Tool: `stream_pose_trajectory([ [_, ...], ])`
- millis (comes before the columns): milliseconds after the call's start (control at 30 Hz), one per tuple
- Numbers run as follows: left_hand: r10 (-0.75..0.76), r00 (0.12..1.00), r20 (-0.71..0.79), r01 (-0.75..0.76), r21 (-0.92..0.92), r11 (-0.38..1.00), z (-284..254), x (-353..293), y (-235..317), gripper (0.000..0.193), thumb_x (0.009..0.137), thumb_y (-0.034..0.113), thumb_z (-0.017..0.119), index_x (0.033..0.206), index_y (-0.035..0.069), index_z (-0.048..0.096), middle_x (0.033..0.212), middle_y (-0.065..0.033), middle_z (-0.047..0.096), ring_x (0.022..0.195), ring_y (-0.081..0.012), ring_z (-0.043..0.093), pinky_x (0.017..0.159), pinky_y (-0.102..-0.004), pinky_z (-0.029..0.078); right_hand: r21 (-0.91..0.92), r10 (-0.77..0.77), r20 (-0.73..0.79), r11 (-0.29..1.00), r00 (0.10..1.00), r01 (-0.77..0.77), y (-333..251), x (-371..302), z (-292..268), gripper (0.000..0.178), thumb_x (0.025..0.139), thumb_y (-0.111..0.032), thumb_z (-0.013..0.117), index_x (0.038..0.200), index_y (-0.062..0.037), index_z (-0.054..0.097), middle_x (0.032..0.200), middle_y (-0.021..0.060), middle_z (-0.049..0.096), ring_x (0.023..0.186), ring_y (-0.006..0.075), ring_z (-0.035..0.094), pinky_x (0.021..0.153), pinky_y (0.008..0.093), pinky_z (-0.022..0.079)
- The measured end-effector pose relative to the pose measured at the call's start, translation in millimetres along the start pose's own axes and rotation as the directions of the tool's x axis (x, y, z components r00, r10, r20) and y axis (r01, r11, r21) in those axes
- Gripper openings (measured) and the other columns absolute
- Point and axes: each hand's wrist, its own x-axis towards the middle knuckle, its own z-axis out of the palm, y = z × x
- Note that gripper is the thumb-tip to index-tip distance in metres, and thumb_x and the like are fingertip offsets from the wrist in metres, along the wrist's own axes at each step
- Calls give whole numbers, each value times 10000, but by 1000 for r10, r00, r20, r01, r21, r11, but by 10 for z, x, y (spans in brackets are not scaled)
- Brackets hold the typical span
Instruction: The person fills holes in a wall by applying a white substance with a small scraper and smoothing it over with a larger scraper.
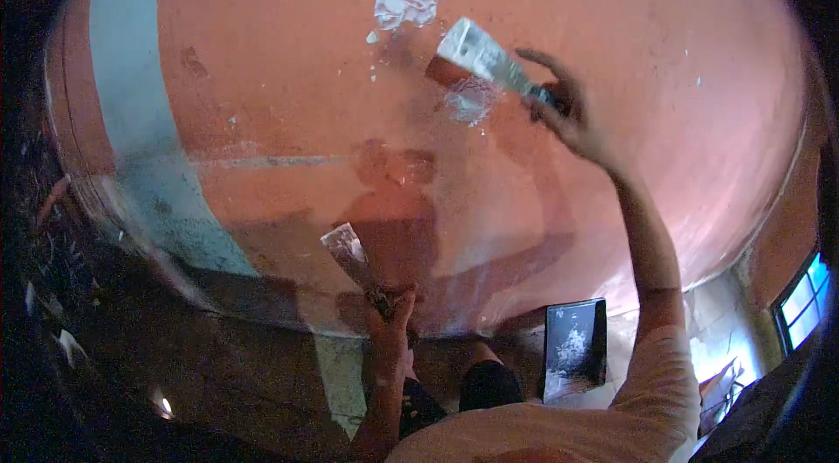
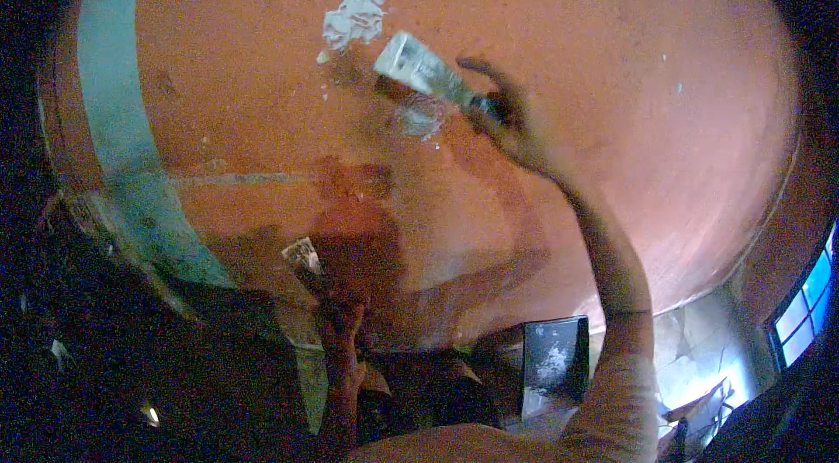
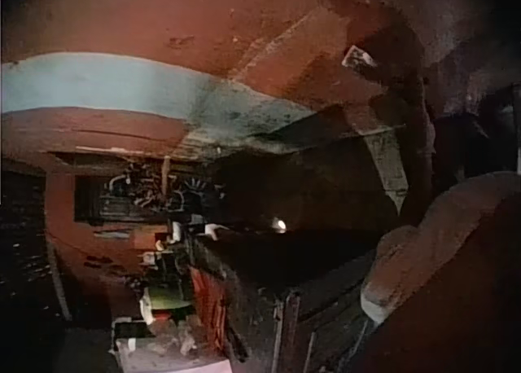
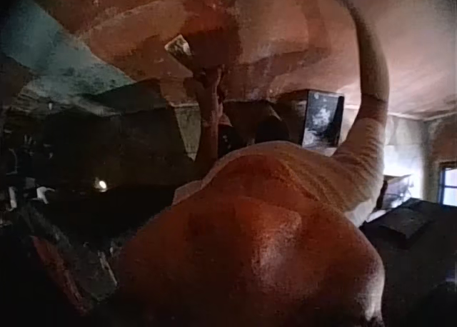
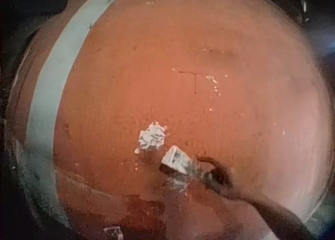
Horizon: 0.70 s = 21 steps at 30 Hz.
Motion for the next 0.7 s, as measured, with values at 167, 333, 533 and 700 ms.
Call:
stream_pose_trajectory([
  [167,39,993,-108,-42,-23,999,115,13,-81,301,867,148,638,1109,72,477,923,-51,632,764,-114,616,490,-256,448,430,334,161,823,929,-371,-73,-632,1252,630,830,19,534,1406,-48,286,1070,104,538,906,188,550,797,306,463],
  [333,-135,977,-167,120,-97,988,-5,128,3,241,899,217,577,1073,81,481,798,-41,617,626,-138,590,425,-273,420,473,68,195,867,978,-155,314,-1043,1973,428,861,16,568,1260,-49,426,876,6,556,755,97,517,631,232,417],
  [533,-175,982,65,184,-183,966,-202,94,125,295,943,356,426,1069,89,439,694,-53,534,412,-147,459,369,-282,376,494,230,399,762,888,-419,203,-1016,1568,485,821,-54,586,1290,-12,469,1087,86,611,982,179,563,890,341,444],
  [700,-255,955,150,276,-139,951,-307,79,45,294,947,354,411,1065,86,426,634,-42,478,391,-150,432,333,-294,349,87,373,324,903,869,-420,237,-1090,1613,385,861,-59,580,1243,-39,535,1081,95,640,931,170,593,825,326,479],
])
